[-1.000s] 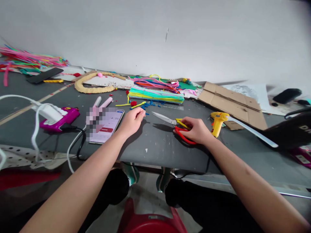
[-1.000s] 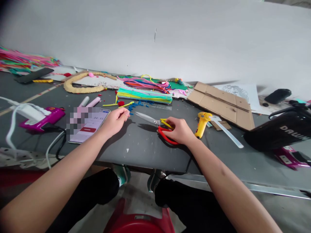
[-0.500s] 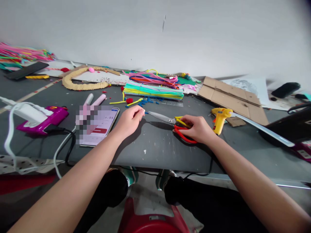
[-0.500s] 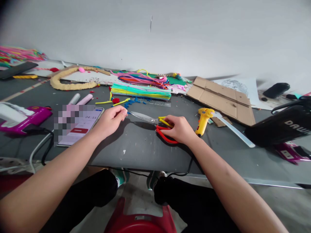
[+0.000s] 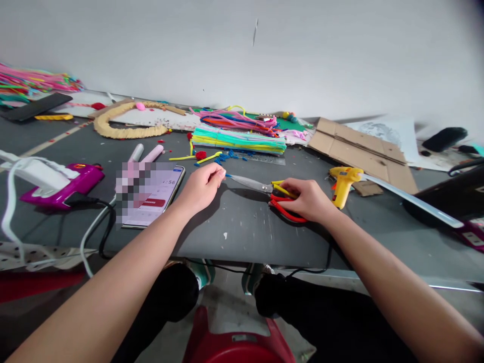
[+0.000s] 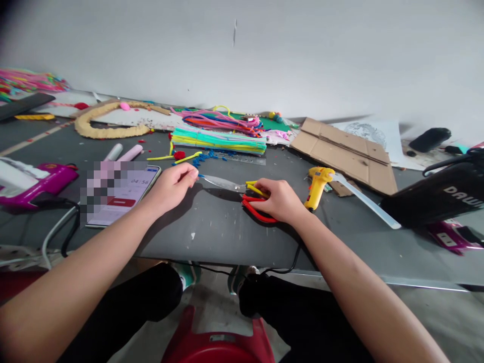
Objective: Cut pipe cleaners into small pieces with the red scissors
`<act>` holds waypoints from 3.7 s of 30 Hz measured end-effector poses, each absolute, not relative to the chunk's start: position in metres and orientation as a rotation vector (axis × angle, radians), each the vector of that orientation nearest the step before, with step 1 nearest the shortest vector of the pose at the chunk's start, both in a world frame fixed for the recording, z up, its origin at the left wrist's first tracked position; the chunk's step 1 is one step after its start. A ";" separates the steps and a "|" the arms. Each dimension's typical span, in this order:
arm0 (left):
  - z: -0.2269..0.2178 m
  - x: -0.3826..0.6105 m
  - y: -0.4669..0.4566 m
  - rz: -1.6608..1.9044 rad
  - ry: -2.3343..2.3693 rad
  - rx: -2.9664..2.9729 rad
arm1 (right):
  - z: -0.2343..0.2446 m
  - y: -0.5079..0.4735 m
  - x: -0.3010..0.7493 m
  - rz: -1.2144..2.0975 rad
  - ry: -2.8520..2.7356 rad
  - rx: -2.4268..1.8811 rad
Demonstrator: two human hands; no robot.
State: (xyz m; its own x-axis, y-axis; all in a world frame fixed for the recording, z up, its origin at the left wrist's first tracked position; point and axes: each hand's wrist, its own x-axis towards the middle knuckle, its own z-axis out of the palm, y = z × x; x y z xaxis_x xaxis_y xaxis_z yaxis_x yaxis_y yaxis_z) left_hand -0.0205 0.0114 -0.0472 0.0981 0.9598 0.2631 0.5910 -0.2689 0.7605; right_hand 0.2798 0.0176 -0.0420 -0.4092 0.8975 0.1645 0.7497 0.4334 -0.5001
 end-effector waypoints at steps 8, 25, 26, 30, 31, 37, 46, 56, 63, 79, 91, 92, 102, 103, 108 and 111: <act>-0.046 -0.020 0.011 1.017 1.510 1.931 | -0.038 0.018 0.278 0.485 -2.311 -1.385; -0.041 -0.019 0.009 1.008 1.510 1.890 | -0.041 0.011 0.274 0.468 -2.287 -1.438; -0.041 -0.019 0.009 1.007 1.507 1.889 | -0.041 0.012 0.274 0.463 -2.293 -1.435; -0.042 -0.020 0.009 1.010 1.495 1.898 | -0.040 0.013 0.275 0.446 -2.320 -1.419; -0.042 -0.020 0.009 1.009 1.495 1.903 | -0.040 0.014 0.276 0.443 -2.330 -1.420; -0.044 -0.020 0.010 1.016 1.488 1.904 | -0.041 0.016 0.277 0.457 -2.346 -1.417; -0.045 -0.020 0.010 1.012 1.492 1.901 | -0.041 0.016 0.277 0.507 -2.311 -1.428; -0.046 -0.021 0.010 1.030 1.489 1.920 | -0.037 0.016 0.276 0.526 -2.336 -1.402; -0.046 -0.020 0.010 1.020 1.497 1.922 | -0.035 0.017 0.277 0.532 -2.358 -1.395; -0.046 -0.021 0.010 1.008 1.493 1.925 | -0.034 0.018 0.276 0.537 -2.362 -1.377; -0.046 -0.021 0.010 1.024 1.485 1.918 | -0.036 0.015 0.276 0.490 -2.310 -1.408; -0.046 -0.020 0.010 1.025 1.481 1.917 | -0.037 0.014 0.276 0.497 -2.287 -1.419; -0.041 -0.018 0.007 1.020 1.499 1.783 | -0.039 0.011 0.276 0.524 -2.287 -1.430; -0.042 -0.018 0.007 1.024 1.489 1.774 | -0.039 0.011 0.276 0.522 -2.293 -1.431; -0.046 -0.018 0.008 1.040 1.465 1.716 | -0.040 0.012 0.277 0.505 -2.308 -1.436; -0.044 -0.018 0.007 1.026 1.470 1.731 | -0.039 0.012 0.277 0.506 -2.317 -1.437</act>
State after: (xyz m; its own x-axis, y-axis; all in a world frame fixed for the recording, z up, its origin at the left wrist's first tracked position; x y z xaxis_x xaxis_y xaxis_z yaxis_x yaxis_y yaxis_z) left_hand -0.0180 0.0066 -0.0440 0.0701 0.9851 0.1568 0.4872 -0.1710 0.8564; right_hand 0.2773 0.0124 -0.0395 -0.4136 0.9027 0.1183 0.7712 0.4165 -0.4815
